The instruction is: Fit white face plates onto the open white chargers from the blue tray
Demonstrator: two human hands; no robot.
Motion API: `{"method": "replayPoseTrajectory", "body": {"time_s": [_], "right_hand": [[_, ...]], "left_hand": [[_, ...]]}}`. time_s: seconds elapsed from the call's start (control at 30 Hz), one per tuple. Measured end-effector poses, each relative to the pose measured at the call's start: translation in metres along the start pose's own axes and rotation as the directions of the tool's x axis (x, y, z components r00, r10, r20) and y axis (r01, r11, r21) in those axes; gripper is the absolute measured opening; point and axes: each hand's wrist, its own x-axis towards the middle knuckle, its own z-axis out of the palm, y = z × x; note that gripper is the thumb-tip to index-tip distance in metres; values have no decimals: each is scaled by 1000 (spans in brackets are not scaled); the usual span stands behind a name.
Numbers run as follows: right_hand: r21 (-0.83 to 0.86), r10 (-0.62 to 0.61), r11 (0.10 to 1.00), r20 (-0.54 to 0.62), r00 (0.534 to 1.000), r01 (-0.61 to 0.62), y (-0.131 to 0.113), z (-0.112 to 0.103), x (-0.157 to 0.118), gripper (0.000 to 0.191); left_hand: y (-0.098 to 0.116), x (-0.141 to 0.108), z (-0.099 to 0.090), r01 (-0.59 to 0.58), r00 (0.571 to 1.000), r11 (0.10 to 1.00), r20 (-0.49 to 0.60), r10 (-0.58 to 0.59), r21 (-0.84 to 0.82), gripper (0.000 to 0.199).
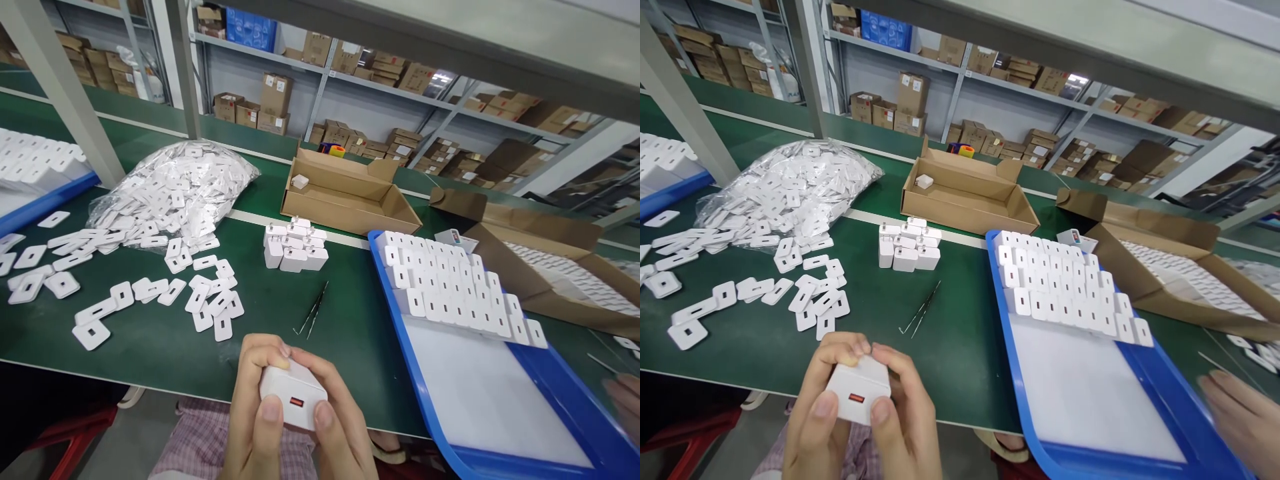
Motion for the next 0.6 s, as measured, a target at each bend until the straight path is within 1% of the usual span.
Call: {"method": "replayPoseTrajectory", "body": {"time_s": [0.07,0.13,0.2,0.27,0.3,0.33,0.4,0.43,0.47,0.5,0.53,0.57,0.6], "right_hand": [[37,30,999,-13,999,-29,-1,-1,3,42],[44,30,999,-54,998,-28,-1,-4,5,39],[-12,-34,999,-85,996,34,0,-9,5,37],[-136,-151,981,-81,985,139,-2,-18,4,34],[-211,-219,957,-64,974,201,-3,-22,3,31],[-281,-280,924,-33,960,259,-4,-27,2,30],[-382,-351,855,68,934,350,-7,-36,1,28],[-412,-364,826,130,922,385,-7,-40,2,28],[-435,-367,799,196,910,416,-8,-44,3,29],[-459,-366,769,255,895,445,-8,-47,4,30],[-496,-373,728,293,881,473,-8,-49,5,30],[-549,-394,668,312,864,503,-8,-52,7,29],[-609,-432,582,329,840,538,-8,-54,8,29]], "left_hand": [[-1,0,-1,-25,999,998,32,23,51,22],[-2,1,-5,-31,993,993,116,18,111,21],[-1,4,-11,0,978,985,207,-36,170,21],[5,9,-18,98,952,976,269,-149,195,21],[9,12,-22,164,930,966,294,-218,198,24],[14,15,-25,236,900,950,321,-294,206,31],[23,20,-31,374,828,890,340,-447,259,46],[27,22,-33,417,797,857,331,-505,302,50],[29,23,-34,438,778,834,322,-539,336,50],[30,25,-34,439,775,828,320,-546,348,48],[29,26,-34,427,784,841,326,-528,333,45],[26,27,-33,411,799,862,338,-497,296,41],[21,28,-32,400,811,881,348,-469,254,38]]}}
